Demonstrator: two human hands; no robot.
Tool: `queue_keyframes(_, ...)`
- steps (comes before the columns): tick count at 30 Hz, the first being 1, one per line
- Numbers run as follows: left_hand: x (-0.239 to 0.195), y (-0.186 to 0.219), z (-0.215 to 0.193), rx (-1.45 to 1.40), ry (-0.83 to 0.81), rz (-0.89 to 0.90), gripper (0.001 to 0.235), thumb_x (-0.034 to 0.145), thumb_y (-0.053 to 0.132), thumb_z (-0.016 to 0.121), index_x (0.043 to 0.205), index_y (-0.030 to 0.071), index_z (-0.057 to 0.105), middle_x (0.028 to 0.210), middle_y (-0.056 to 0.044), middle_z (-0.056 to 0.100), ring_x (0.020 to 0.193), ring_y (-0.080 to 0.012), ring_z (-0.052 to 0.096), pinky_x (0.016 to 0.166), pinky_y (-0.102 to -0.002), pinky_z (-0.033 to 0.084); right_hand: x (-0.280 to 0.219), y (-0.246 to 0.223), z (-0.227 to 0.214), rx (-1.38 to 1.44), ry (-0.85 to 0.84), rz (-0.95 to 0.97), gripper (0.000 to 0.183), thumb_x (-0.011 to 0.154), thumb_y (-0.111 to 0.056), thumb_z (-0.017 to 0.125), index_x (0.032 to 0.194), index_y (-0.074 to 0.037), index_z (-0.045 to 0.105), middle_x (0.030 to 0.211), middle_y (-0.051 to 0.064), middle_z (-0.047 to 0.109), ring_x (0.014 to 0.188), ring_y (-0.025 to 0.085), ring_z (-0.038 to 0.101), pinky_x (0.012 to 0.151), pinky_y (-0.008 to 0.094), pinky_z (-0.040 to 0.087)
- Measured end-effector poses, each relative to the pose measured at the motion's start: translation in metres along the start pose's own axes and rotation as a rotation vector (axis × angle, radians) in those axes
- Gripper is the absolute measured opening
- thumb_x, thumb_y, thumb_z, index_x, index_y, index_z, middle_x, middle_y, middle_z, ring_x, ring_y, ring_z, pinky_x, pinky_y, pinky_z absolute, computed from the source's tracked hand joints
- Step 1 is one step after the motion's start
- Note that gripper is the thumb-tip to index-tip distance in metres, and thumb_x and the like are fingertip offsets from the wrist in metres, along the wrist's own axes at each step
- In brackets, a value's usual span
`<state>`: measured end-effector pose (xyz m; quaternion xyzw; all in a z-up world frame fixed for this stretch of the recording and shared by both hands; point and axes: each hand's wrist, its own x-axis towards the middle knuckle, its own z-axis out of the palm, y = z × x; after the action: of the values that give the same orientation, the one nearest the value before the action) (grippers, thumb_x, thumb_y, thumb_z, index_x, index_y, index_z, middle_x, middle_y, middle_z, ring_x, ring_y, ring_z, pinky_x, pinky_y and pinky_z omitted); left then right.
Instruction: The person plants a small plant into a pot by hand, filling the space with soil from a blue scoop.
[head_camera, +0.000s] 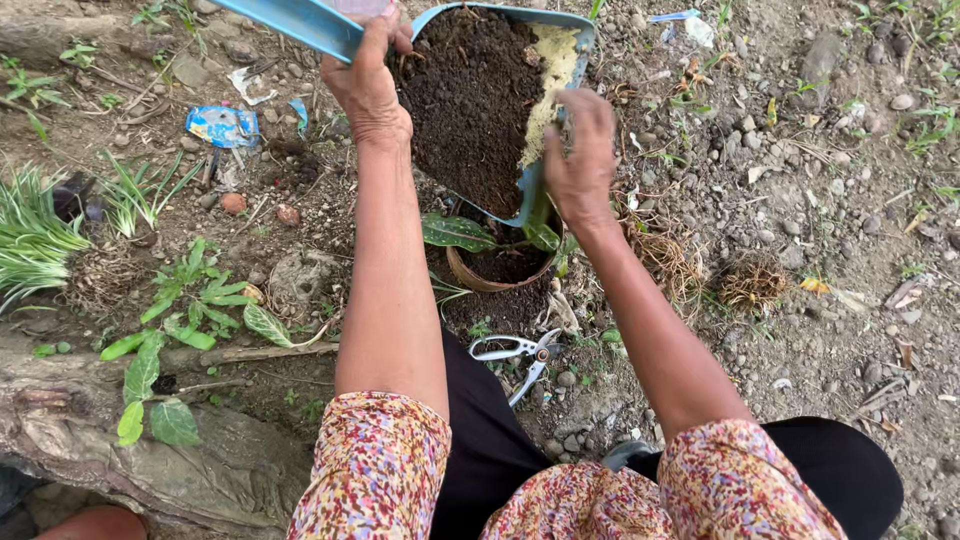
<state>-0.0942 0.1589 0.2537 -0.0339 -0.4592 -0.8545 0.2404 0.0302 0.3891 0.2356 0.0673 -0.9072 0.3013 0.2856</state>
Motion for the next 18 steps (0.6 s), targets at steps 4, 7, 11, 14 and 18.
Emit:
queue_keyframes(4,-0.005,0.007,0.004,-0.046,-0.022,0.039,0.013,0.078,0.017,0.079,0.072,0.011,0.069,0.065,-0.004,0.071,0.071,-0.0187,0.07,0.097,-0.052,0.05,0.017,-0.039,0.016,0.005,-0.291,-0.127,0.04,0.109,-0.032,0.067,0.146,-0.017,0.058,0.148,0.012,0.05,0.141,0.031,0.047,0.121,0.05,0.042)
queue_keyframes(7,-0.005,0.0,0.0,-0.039,-0.044,-0.02,0.014,0.08,0.017,0.079,0.071,0.009,0.071,0.068,-0.005,0.073,0.07,-0.0176,0.068,0.097,-0.051,0.049,0.018,-0.063,0.014,-0.07,-0.305,-0.215,0.061,0.097,-0.047,0.077,0.147,-0.017,0.057,0.148,0.016,0.044,0.139,0.038,0.038,0.119,0.055,0.034)
queue_keyframes(11,0.001,-0.013,-0.008,-0.032,-0.061,0.002,0.015,0.082,0.016,0.079,0.071,0.008,0.072,0.069,-0.005,0.074,0.072,-0.017,0.07,0.098,-0.05,0.051,0.007,-0.074,0.004,-0.15,-0.405,-0.245,0.077,0.084,-0.062,0.084,0.143,-0.02,0.058,0.144,0.017,0.043,0.137,0.04,0.035,0.116,0.059,0.029)
queue_keyframes(14,0.002,-0.015,-0.008,-0.081,-0.046,0.009,0.012,0.082,0.013,0.078,0.074,0.008,0.071,0.068,-0.005,0.073,0.067,-0.0159,0.069,0.084,-0.044,0.054,0.001,-0.069,-0.001,-0.204,-0.488,-0.248,0.08,0.078,-0.062,0.084,0.14,-0.02,0.059,0.143,0.016,0.043,0.136,0.04,0.036,0.116,0.059,0.031)
queue_keyframes(18,-0.001,-0.016,-0.001,-0.084,-0.067,0.044,0.01,0.085,0.008,0.076,0.075,0.007,0.073,0.069,-0.006,0.075,0.064,-0.0145,0.07,0.067,-0.037,0.061,-0.009,-0.058,-0.001,-0.209,-0.538,-0.22,0.073,0.088,-0.058,0.08,0.143,-0.018,0.056,0.147,0.018,0.042,0.139,0.04,0.038,0.118,0.058,0.034)
